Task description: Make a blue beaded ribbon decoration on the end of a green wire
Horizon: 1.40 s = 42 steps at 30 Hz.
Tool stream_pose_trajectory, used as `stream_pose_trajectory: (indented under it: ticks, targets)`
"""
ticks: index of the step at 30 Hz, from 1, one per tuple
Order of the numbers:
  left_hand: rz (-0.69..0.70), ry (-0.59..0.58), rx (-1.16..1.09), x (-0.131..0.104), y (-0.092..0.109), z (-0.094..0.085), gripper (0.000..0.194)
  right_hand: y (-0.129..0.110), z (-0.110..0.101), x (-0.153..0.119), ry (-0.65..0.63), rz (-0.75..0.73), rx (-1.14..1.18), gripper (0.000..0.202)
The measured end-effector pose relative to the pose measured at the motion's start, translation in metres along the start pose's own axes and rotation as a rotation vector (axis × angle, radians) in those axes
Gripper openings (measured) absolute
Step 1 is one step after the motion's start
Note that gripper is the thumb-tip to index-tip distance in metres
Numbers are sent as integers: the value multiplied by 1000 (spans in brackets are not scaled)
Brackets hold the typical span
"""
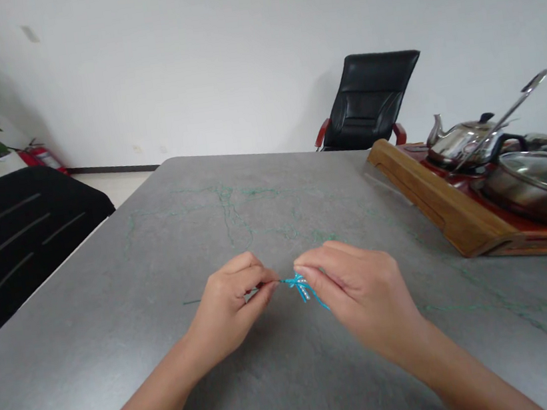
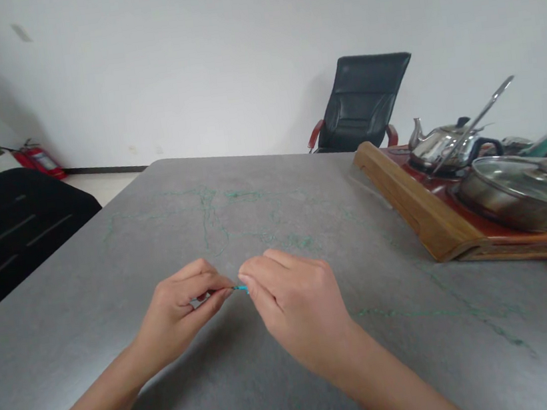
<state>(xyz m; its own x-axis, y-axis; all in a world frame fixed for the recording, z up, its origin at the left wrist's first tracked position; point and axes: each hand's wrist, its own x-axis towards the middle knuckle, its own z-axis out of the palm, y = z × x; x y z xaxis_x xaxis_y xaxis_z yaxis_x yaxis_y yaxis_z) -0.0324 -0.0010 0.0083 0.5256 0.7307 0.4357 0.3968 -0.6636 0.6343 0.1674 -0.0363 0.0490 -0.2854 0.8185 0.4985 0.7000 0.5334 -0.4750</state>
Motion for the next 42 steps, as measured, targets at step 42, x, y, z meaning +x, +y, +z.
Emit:
stream_pose_trajectory:
  ticks: [42]
  targets:
    - [-91, 224, 67, 1, -1, 1, 15, -13, 20, -11, -136, 3, 22, 25]
